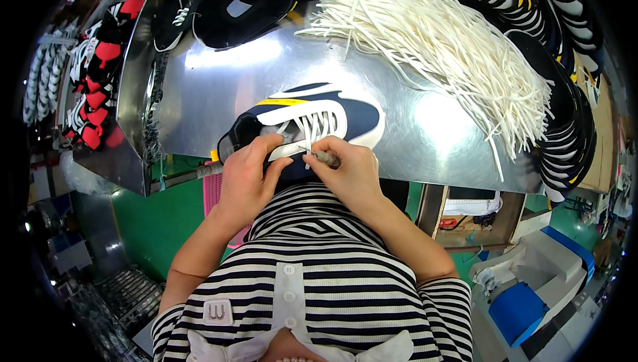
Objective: The person laces a blue and yellow shoe by hand, threading white laces through the eyelets and pulling them tight.
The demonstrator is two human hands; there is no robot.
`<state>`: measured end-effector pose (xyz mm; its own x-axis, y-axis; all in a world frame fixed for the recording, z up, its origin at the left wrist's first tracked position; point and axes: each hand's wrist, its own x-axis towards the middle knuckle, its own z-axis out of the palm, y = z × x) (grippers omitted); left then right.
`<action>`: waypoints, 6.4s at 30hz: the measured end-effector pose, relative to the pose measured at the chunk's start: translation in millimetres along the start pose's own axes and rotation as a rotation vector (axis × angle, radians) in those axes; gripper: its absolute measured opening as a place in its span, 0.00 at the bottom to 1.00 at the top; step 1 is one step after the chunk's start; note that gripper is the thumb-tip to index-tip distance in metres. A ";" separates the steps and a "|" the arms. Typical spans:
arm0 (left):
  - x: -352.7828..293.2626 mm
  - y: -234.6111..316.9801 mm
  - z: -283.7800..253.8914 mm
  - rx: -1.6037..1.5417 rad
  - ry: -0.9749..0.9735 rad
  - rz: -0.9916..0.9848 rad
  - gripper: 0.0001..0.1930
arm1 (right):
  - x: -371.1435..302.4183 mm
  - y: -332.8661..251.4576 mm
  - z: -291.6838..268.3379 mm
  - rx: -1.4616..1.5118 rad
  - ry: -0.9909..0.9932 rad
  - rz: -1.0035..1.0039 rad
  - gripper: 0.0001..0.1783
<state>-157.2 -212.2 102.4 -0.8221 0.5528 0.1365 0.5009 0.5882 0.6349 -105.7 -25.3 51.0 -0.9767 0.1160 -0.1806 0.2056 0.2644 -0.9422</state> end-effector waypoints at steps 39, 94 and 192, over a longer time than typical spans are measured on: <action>7.4 -15.7 11.3 0.094 0.018 0.191 0.12 | 7.4 -14.2 7.6 -0.216 -0.064 -0.217 0.09; 5.6 -7.8 -27.1 0.040 -0.599 -0.032 0.17 | 43.8 -3.7 -5.2 -0.164 0.138 -0.297 0.14; 6.7 -26.0 -72.7 -0.909 -0.319 -0.436 0.16 | 35.8 -13.2 3.7 0.415 -0.494 -0.338 0.06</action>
<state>-195.4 -266.7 142.1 -0.7065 0.6077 -0.3628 -0.3196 0.1833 0.9296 -143.6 -28.2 55.9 -0.9167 -0.3795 0.1253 -0.0569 -0.1864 -0.9808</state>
